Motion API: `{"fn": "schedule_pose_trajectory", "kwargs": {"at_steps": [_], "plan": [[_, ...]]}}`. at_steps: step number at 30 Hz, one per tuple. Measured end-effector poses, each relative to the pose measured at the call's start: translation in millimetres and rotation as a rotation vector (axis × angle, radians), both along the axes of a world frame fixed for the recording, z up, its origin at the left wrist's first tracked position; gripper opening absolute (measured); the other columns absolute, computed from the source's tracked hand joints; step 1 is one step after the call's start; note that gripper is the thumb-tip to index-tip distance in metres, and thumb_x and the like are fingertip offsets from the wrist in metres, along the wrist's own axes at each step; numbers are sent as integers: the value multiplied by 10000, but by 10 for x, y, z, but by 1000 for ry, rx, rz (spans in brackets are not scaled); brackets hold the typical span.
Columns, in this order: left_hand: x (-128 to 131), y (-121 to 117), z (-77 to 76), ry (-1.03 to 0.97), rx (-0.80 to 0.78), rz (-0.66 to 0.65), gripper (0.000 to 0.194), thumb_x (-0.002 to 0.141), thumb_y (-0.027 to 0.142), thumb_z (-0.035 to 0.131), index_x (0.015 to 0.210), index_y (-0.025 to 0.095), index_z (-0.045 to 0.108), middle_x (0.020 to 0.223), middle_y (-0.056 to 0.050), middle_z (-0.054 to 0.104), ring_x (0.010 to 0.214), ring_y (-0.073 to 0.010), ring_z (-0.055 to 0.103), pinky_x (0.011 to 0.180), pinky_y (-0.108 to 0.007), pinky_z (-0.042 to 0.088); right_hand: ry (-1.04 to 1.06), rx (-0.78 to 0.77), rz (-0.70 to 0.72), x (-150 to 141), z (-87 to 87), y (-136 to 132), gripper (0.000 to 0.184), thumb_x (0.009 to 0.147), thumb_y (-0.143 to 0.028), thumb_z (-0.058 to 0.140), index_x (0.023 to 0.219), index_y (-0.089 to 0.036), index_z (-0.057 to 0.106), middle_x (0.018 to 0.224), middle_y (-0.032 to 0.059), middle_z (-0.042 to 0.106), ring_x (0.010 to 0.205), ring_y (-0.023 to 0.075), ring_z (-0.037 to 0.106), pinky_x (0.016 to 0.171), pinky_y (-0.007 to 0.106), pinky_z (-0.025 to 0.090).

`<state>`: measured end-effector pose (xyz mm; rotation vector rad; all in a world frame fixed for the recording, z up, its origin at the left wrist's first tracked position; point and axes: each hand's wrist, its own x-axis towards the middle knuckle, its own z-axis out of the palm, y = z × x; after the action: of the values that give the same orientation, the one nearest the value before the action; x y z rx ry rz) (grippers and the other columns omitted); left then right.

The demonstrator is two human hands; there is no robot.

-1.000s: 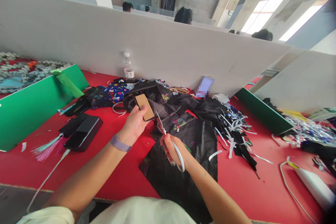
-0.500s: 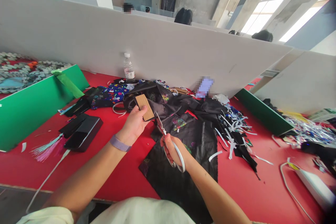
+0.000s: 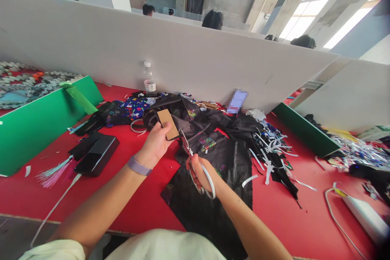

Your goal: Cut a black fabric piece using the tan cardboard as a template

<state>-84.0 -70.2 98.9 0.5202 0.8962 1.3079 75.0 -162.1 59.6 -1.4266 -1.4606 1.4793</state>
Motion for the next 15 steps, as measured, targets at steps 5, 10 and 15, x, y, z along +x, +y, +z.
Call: {"fn": "schedule_pose_trajectory", "kwargs": {"at_steps": [5, 10, 15], "plan": [[0, -7, 7, 2, 5, 2, 120, 800, 110, 656, 863, 189, 592, 828, 17, 675, 743, -116, 644, 709, -282, 573, 33, 2, 16, 11, -26, 3, 725, 775, -876, 231, 786, -198, 486, 549, -59, 343, 380, 80, 345, 347, 222, 341], [-2, -16, 15, 13, 8, -5, 123, 805, 114, 645, 886, 193, 599, 860, 12, 683, 765, -121, 649, 730, -296, 571, 58, -5, 16, 28, -92, 31, 712, 793, -861, 239, 788, -198, 499, 546, -56, 357, 380, 80, 352, 350, 225, 358], [-2, -15, 21, 16, 2, 0, 99, 812, 120, 640, 861, 191, 591, 867, 7, 685, 770, -124, 647, 780, -319, 564, 64, -18, 6, 13, -77, 34, 717, 788, -865, 234, 762, -195, 488, 527, -62, 345, 365, 72, 335, 332, 207, 330]]}}
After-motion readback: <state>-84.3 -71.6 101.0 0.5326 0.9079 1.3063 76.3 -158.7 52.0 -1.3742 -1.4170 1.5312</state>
